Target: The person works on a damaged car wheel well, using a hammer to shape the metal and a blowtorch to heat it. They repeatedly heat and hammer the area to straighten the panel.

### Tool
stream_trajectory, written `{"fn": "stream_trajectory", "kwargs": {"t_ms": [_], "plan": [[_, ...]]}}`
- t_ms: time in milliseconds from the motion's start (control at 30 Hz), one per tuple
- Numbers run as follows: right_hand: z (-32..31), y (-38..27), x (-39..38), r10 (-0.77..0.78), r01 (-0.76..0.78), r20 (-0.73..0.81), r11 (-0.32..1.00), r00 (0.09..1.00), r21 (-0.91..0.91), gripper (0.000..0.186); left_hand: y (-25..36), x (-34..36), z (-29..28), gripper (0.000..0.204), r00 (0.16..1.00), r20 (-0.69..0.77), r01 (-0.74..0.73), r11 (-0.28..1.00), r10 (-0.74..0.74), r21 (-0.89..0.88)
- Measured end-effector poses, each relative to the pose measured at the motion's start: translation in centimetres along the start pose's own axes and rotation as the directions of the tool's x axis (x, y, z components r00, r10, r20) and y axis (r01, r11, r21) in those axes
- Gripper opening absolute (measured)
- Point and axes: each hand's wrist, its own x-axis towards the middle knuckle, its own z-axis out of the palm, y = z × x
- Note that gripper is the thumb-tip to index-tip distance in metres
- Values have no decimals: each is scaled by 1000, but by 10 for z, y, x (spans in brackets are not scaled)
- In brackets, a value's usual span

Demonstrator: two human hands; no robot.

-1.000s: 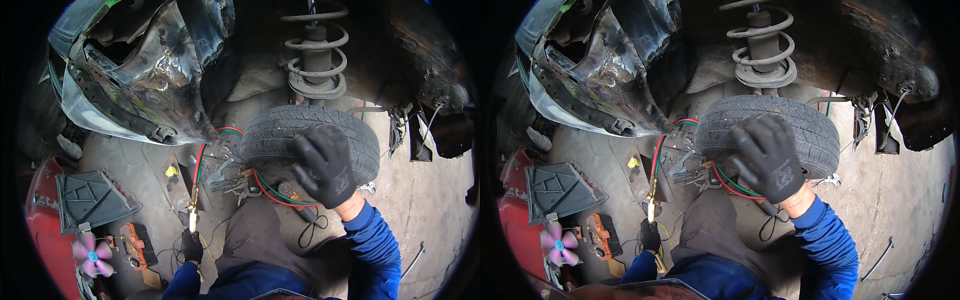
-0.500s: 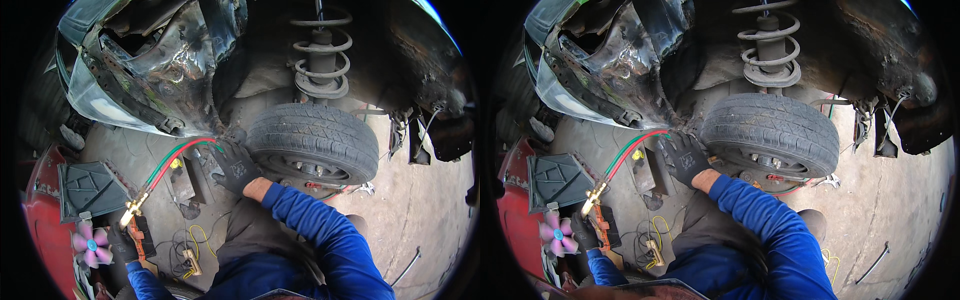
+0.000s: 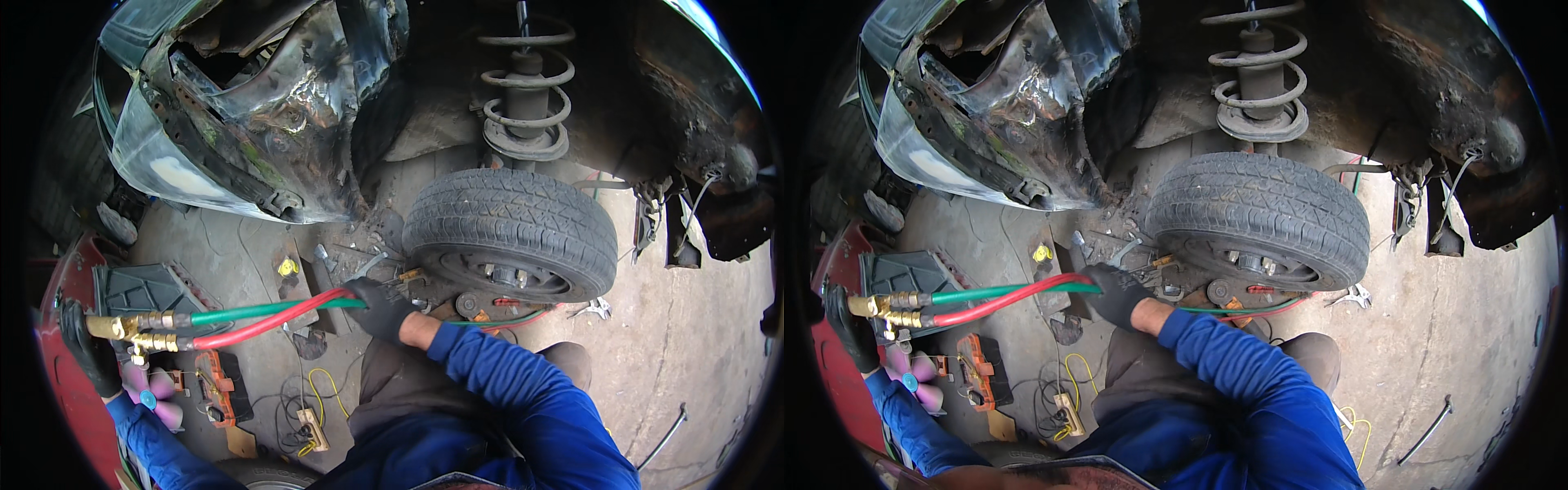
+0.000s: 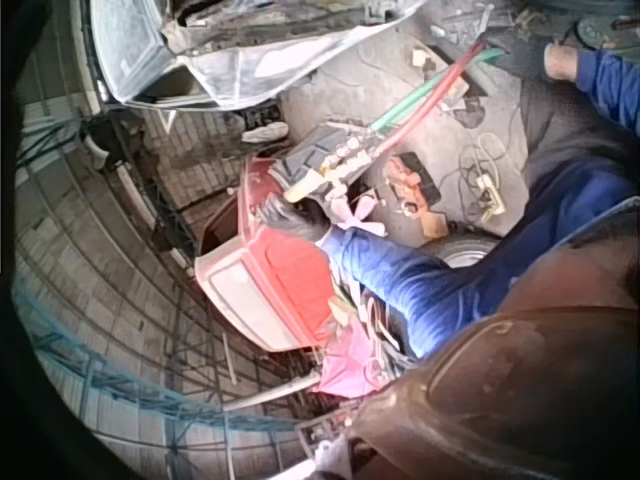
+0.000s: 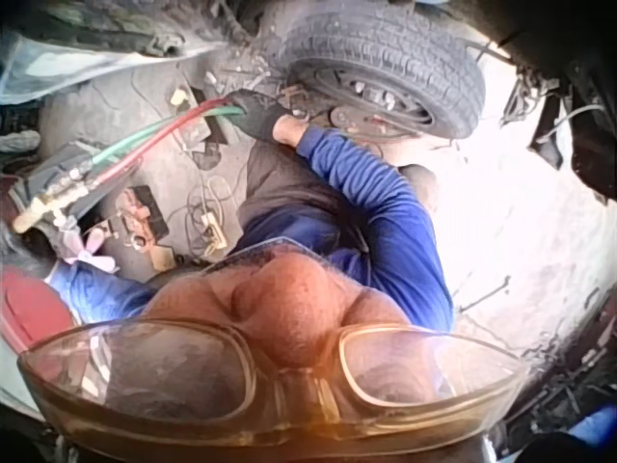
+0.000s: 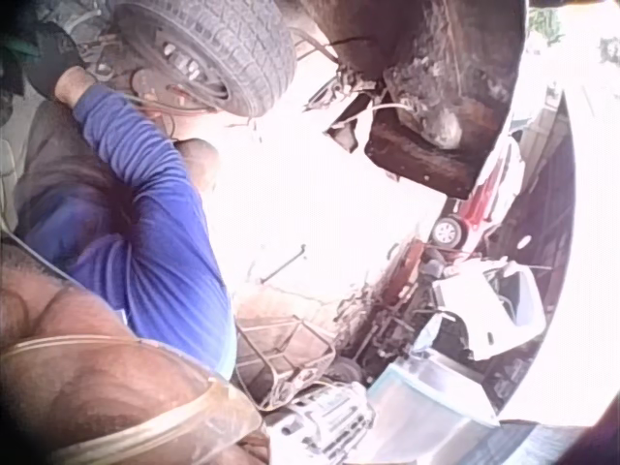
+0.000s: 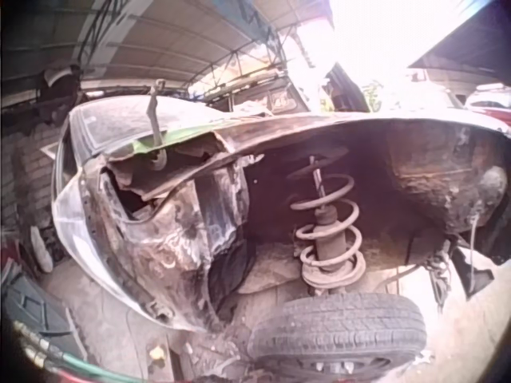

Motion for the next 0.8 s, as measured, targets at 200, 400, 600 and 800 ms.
{"fn": "stream_trajectory", "kwargs": {"t_ms": [200,400,600,800], "plan": [[-141,-55,-54,132,-163,-405,986,905,-43,32,95,60,66,62,1000,29,-3,988,7,-153],[-215,-104,-141,449,-466,-127,866,885,-182,64,192,97,88,57,990,12,-130,927,143,-353],[-211,-124,-176,12,-245,-304,623,953,-743,102,311,133,64,65,902,61,-332,778,427,-534],[-181,-128,-154,102,-67,28,813,994,-579,82,420,181,35,55,738,-1,-440,481,675,-759]]}}
